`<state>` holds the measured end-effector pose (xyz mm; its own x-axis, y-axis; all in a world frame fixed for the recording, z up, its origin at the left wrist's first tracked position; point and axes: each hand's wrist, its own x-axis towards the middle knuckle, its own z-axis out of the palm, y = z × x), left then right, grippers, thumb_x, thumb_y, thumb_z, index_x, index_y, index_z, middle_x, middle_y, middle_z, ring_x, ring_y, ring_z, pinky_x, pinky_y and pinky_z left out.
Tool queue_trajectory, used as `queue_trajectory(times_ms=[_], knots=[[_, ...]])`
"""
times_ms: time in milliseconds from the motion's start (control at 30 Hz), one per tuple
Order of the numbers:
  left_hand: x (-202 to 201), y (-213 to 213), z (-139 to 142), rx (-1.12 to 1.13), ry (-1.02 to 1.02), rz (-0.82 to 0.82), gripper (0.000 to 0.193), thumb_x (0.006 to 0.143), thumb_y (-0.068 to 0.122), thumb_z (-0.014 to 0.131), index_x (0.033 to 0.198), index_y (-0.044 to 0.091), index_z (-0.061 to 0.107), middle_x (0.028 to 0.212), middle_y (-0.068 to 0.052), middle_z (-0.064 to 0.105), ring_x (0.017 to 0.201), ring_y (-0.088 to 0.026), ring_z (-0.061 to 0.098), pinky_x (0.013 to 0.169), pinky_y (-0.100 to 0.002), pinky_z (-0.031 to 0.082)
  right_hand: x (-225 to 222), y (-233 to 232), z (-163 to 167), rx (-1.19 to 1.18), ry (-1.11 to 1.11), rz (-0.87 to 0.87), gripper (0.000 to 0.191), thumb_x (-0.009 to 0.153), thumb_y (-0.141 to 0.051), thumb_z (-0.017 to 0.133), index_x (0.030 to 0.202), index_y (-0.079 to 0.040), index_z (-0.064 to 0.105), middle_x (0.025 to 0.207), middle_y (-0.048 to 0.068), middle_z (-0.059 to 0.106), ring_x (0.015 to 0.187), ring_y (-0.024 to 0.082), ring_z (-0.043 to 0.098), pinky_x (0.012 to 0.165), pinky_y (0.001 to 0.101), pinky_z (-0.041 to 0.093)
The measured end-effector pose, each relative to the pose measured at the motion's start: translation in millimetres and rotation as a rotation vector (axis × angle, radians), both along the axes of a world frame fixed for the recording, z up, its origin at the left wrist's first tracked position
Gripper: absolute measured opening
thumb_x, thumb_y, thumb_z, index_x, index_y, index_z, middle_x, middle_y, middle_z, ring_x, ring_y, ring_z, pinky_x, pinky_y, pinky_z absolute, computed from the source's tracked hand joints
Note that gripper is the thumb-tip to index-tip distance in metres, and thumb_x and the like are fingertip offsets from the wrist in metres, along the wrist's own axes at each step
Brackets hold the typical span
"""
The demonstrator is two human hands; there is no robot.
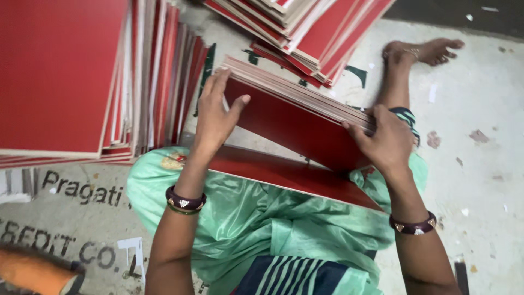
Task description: The person sits on the floor and repeatedly picks up red-covered books, opens them to check the binding, and stacks them into a pile. The person handles the books one at a time, aligning them before placing them on the growing stack.
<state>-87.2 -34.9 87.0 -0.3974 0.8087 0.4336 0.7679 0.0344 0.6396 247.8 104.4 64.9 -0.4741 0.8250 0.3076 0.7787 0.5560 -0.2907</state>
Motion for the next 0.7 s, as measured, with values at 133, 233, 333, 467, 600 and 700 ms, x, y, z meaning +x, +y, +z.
queue_trajectory(times_ms=[133, 233, 333, 467, 600, 700], knots=[[21, 22, 2, -0.064, 0.184, -0.180, 0.057, 0.091, 0.026, 0.080, 0.138, 0.004, 0.058, 0.148, -0.020, 0.051, 0.146, -0.040, 0.039, 0.122, -0.055, 0.031, 1, -8, 9, 0.006, 0.054, 0.075, 0.051, 0.086, -0.048, 0.082, 0.106, -0.004, 0.066, 0.086, 0.018, 0.068, 0.077, 0.038, 0.067, 0.069, 0.0486, 0.052], [39, 56, 5, -0.143, 0.391, -0.311, 0.061, 0.089, 0.040, 0.079, 0.136, 0.007, 0.060, 0.147, -0.021, 0.049, 0.146, -0.045, 0.029, 0.117, -0.064, 0.015, -2, -12, 18, -0.031, 0.057, 0.087, 0.053, 0.083, -0.049, 0.082, 0.108, -0.005, 0.067, 0.089, 0.016, 0.070, 0.080, 0.037, 0.068, 0.073, 0.0477, 0.052], [53, 82, 1, -0.328, 0.414, -0.420, 0.067, 0.085, 0.052, 0.075, 0.136, 0.012, 0.059, 0.139, -0.021, 0.053, 0.142, -0.043, 0.032, 0.114, -0.067, 0.007, -5, -20, 26, -0.104, 0.014, 0.070, 0.053, 0.082, -0.047, 0.083, 0.115, -0.008, 0.070, 0.098, 0.014, 0.070, 0.091, 0.035, 0.068, 0.082, 0.0476, 0.049], [58, 98, -8, -0.513, 0.356, -0.456, 0.072, 0.083, 0.058, 0.072, 0.141, 0.018, 0.057, 0.131, -0.015, 0.061, 0.135, -0.035, 0.042, 0.116, -0.070, 0.006, -3, -29, 28, -0.050, 0.129, 0.156, 0.056, 0.086, -0.035, 0.079, 0.134, -0.010, 0.068, 0.136, 0.012, 0.062, 0.123, 0.033, 0.056, 0.100, 0.0497, 0.042], [55, 100, -15, -0.485, 0.361, -0.450, 0.068, 0.085, 0.059, 0.072, 0.140, 0.020, 0.060, 0.126, -0.013, 0.064, 0.131, -0.033, 0.048, 0.117, -0.071, 0.009, -2, -30, 19, 0.253, 0.056, 0.279, 0.031, 0.093, -0.025, 0.077, 0.123, -0.022, 0.076, 0.152, 0.010, 0.053, 0.148, 0.037, 0.041, 0.118, 0.0521, 0.034], [53, 102, -17, -0.461, 0.365, -0.452, 0.069, 0.082, 0.059, 0.074, 0.138, 0.020, 0.061, 0.124, -0.015, 0.063, 0.130, -0.034, 0.048, 0.115, -0.070, 0.008, 2, -35, 11, 0.365, -0.003, 0.317, 0.032, 0.094, -0.023, 0.076, 0.126, -0.022, 0.077, 0.154, 0.010, 0.053, 0.149, 0.037, 0.039, 0.122, 0.0538, 0.030]])
